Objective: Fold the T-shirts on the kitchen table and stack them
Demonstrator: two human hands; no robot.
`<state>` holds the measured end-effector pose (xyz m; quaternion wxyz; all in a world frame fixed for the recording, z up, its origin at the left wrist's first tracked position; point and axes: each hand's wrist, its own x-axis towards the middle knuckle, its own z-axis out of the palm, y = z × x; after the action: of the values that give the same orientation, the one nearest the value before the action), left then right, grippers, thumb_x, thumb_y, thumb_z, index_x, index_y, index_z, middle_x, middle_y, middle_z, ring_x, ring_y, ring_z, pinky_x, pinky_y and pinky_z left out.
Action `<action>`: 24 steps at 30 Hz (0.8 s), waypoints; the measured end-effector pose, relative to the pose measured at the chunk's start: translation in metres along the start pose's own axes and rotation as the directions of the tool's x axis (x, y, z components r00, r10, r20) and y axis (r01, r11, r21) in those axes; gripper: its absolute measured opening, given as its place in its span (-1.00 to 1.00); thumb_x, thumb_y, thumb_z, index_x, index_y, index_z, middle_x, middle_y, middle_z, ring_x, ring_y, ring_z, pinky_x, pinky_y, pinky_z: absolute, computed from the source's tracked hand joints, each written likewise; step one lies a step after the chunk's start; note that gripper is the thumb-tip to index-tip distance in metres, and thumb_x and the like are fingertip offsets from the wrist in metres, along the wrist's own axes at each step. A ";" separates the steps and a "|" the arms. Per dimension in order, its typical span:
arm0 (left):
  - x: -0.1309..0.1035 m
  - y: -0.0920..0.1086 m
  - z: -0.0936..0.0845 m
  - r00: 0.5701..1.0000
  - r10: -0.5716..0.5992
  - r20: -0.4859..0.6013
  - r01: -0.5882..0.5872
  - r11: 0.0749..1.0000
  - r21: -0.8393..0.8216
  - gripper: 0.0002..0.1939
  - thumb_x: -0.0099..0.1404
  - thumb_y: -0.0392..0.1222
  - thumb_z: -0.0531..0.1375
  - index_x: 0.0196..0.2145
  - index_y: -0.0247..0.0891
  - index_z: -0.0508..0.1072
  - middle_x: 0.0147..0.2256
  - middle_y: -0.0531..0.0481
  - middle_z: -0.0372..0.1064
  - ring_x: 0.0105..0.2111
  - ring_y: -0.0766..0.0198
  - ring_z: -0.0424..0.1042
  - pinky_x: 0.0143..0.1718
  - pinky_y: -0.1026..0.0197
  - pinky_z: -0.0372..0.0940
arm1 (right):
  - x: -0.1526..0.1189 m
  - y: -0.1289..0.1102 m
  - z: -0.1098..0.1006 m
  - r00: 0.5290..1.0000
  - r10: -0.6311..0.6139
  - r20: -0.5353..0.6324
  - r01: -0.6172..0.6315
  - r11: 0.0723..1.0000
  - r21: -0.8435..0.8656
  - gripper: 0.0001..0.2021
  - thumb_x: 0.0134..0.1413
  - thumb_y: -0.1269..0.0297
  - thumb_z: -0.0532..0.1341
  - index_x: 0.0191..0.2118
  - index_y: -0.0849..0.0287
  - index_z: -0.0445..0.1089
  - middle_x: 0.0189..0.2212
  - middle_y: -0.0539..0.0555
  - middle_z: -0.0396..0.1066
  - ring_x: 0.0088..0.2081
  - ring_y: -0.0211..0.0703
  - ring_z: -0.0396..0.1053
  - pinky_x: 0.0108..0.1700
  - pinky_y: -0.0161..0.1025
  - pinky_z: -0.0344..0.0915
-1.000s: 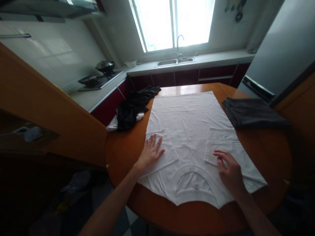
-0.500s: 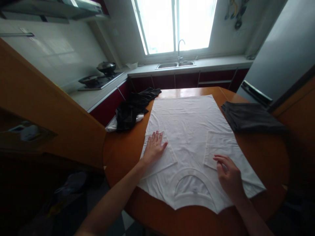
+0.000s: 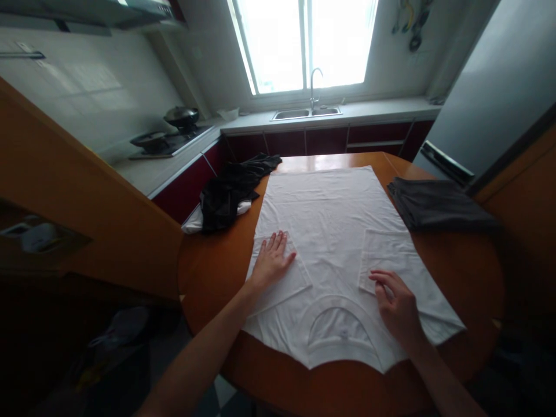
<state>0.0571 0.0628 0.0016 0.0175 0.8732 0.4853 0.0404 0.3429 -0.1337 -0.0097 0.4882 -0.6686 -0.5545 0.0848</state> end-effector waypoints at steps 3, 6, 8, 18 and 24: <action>0.000 0.000 -0.001 1.000 0.004 0.007 -0.004 1.000 0.002 -0.30 0.52 0.15 -0.11 0.45 -0.30 -0.02 0.45 -0.14 -0.18 0.45 -0.01 -0.19 0.40 -0.19 -0.12 | 0.000 0.000 0.001 1.000 0.013 0.008 -0.013 1.000 0.006 -0.77 0.17 0.41 0.08 -0.19 0.14 0.48 -0.12 0.15 0.48 -0.02 0.02 0.42 0.06 -0.02 0.34; 0.000 0.000 -0.002 1.000 0.010 0.007 -0.010 1.000 -0.003 -0.30 0.52 0.14 -0.11 0.45 -0.29 -0.02 0.45 -0.12 -0.18 0.45 -0.03 -0.19 0.40 -0.21 -0.12 | -0.001 -0.001 0.002 1.000 0.012 0.014 -0.012 1.000 0.010 -0.78 0.16 0.41 0.09 -0.20 0.14 0.48 -0.11 0.15 0.48 -0.02 0.03 0.41 0.07 -0.02 0.34; 0.000 0.000 -0.002 1.000 0.016 -0.001 -0.016 1.000 -0.012 -0.30 0.51 0.15 -0.10 0.45 -0.27 -0.02 0.45 -0.11 -0.17 0.44 -0.04 -0.18 0.39 -0.22 -0.11 | -0.001 -0.001 0.003 1.000 0.009 0.021 -0.009 1.000 0.011 -0.78 0.16 0.40 0.09 -0.20 0.14 0.49 -0.11 0.15 0.47 -0.02 0.02 0.41 0.06 -0.03 0.34; -0.001 -0.007 -0.001 0.968 -0.204 -0.144 0.208 0.978 0.008 -0.29 0.51 0.16 -0.10 0.39 -0.41 0.15 0.41 -0.26 -0.04 0.42 -0.17 -0.10 0.38 -0.22 -0.10 | -0.001 0.002 0.003 1.000 -0.007 0.024 0.008 1.000 -0.009 -0.77 0.16 0.38 0.08 -0.21 0.14 0.50 -0.13 0.14 0.49 -0.05 0.00 0.43 0.04 -0.06 0.34; 0.000 -0.010 0.000 0.965 -0.239 -0.106 0.243 0.969 0.033 -0.29 0.48 0.21 -0.07 0.39 -0.29 0.19 0.41 -0.26 -0.02 0.41 -0.26 -0.11 0.37 -0.30 -0.12 | 0.000 0.001 0.003 1.000 -0.010 0.029 0.010 1.000 -0.008 -0.77 0.17 0.38 0.08 -0.21 0.13 0.50 -0.14 0.13 0.49 -0.06 0.00 0.43 0.04 -0.06 0.34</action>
<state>0.0487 0.0674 0.0012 -0.0224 0.8048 0.5889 0.0711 0.3418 -0.1325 -0.0122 0.4779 -0.6664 -0.5652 0.0901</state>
